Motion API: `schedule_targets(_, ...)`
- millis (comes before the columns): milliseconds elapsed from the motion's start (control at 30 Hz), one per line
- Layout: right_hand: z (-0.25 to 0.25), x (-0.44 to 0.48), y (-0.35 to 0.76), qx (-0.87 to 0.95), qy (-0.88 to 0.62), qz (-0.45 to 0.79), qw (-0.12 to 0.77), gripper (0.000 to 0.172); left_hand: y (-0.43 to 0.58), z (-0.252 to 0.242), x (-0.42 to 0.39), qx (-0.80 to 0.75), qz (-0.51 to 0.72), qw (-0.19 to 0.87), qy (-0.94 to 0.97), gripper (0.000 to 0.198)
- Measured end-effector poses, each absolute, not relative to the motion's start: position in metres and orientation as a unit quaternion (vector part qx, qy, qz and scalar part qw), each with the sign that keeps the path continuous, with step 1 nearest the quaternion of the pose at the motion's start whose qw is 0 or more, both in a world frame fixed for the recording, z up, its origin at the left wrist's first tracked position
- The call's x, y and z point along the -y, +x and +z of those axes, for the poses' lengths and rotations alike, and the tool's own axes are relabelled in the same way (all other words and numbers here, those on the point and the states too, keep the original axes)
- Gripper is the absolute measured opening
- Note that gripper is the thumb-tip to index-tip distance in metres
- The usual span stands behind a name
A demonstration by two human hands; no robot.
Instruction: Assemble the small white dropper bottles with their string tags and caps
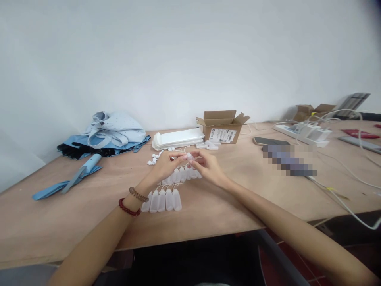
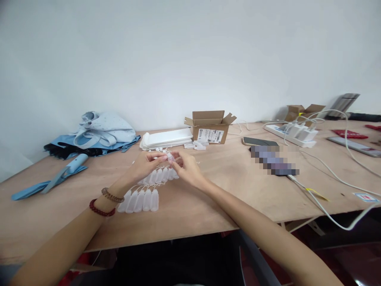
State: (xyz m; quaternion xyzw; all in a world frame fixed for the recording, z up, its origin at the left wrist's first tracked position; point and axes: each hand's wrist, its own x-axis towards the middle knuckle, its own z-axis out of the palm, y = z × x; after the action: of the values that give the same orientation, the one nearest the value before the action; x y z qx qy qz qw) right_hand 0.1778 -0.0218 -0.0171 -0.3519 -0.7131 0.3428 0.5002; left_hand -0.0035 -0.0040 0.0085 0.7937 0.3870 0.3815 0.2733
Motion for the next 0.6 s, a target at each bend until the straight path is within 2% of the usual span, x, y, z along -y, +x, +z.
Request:
schedule_targets(100,-0.017,0.021,0.178,0.703,-0.366,0.343,0.504,0.032,-0.002,0.008,0.006,-0.402,0.389,0.217,0.800,0.031)
schedule_targets(267,-0.016,0.019,0.177,0.676,-0.394,0.356,0.511,0.033,0.002,0.007,0.015,-0.377,0.422,0.047,0.824,0.018)
schedule_targets(367,-0.015,0.020,0.177,0.663,-0.400,0.369,0.515,0.035,0.006,0.009,0.021,-0.331,0.418,-0.019,0.846,0.029)
schedule_targets(467,-0.014,0.022,0.178,0.655,-0.397,0.385,0.514,0.035,0.009,0.009,0.024,-0.296,0.399,-0.042,0.867,0.041)
schedule_targets(600,-0.013,0.023,0.177,0.647,-0.394,0.398,0.518,0.034,0.010,0.004,0.021,-0.286,0.393,-0.063,0.872,0.043)
